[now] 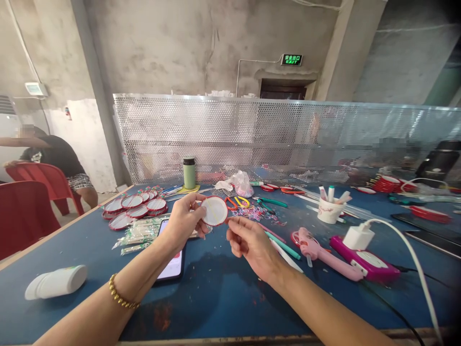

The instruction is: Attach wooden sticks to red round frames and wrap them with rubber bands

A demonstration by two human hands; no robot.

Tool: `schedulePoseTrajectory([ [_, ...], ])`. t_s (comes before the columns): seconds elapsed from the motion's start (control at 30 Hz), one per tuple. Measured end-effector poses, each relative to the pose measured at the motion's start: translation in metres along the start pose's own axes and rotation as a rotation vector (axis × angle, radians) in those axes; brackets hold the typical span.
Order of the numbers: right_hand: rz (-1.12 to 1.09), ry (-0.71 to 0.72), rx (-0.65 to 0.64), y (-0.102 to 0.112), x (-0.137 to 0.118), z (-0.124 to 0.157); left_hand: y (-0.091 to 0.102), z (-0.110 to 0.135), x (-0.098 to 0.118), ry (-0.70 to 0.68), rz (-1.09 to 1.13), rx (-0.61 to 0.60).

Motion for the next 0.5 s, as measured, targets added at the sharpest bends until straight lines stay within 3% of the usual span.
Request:
schedulePoseTrajectory([
  [0.13,0.226,0.124,0.093,0.004,-0.012,0.002,-0.008,0.002,-0.003,-0.028,-0.124,-0.102],
  [0.3,0.506,0.202,0.081,0.007,-0.014,0.001,-0.017,0.008,-0.011,-0.019,-0.208,-0.234],
  [0.5,0.57,0.201,0.091,0.01,-0.012,0.002,-0.019,0.009,-0.015,-0.001,-0.21,-0.242],
])
Point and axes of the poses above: each hand's wrist, its own z-axis away from the middle knuckle, its own y-axis out of the back of the hand, x = y × z, the point moved 5 cm from there along -z, towards the middle knuckle, and after that the axes turned 10 degrees about z, right-handed, at the moved point
